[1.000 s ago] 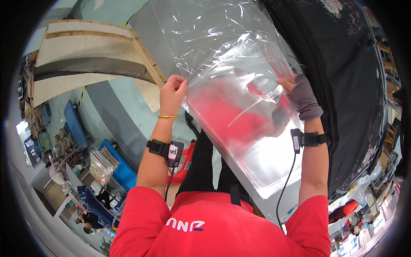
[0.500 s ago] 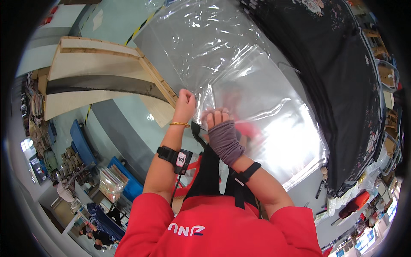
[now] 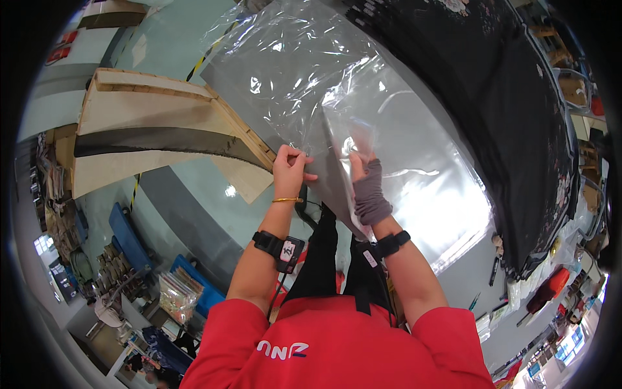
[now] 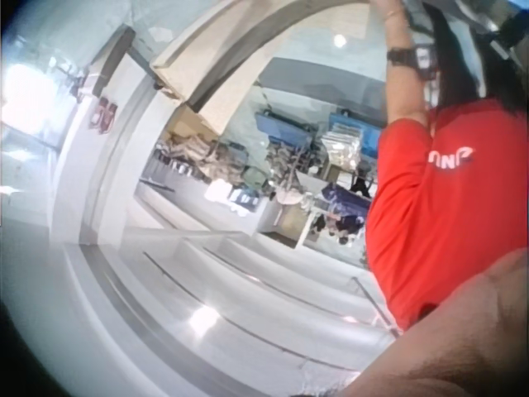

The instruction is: The person places a floral-patterned textile into a clear plastic bag, seals it, and writes on the bag with a marker. The person then folds another floral textile and places it into a smaller plastic bag, sealing it as well.

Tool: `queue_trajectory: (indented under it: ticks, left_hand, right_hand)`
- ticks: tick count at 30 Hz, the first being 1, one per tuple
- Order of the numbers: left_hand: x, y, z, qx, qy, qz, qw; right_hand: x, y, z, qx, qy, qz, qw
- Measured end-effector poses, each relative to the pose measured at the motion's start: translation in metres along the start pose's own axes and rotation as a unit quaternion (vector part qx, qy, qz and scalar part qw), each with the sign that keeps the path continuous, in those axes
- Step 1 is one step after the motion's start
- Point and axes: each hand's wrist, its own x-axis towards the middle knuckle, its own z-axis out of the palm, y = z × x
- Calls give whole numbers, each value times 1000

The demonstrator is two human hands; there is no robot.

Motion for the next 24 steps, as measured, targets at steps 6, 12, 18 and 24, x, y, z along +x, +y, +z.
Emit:
queue_trajectory:
  ticks: [6,12,18,24]
  left_hand:
    - [-2,-8,30,-153,68,129,977]
    - [-11,5,35,160,73,260,949]
    - [-16,15,33,330,60,383,861]
    - [-7,13,20,267,105,335,898]
  right_hand:
    - [7,-18,23,-340,-9,-251,906]
    - [16,-40,32,-473,-83,-223,849]
    - [29,-64,51,-557,-106,-216,795]
    - [23,-60,56,-508,-134,-326,786]
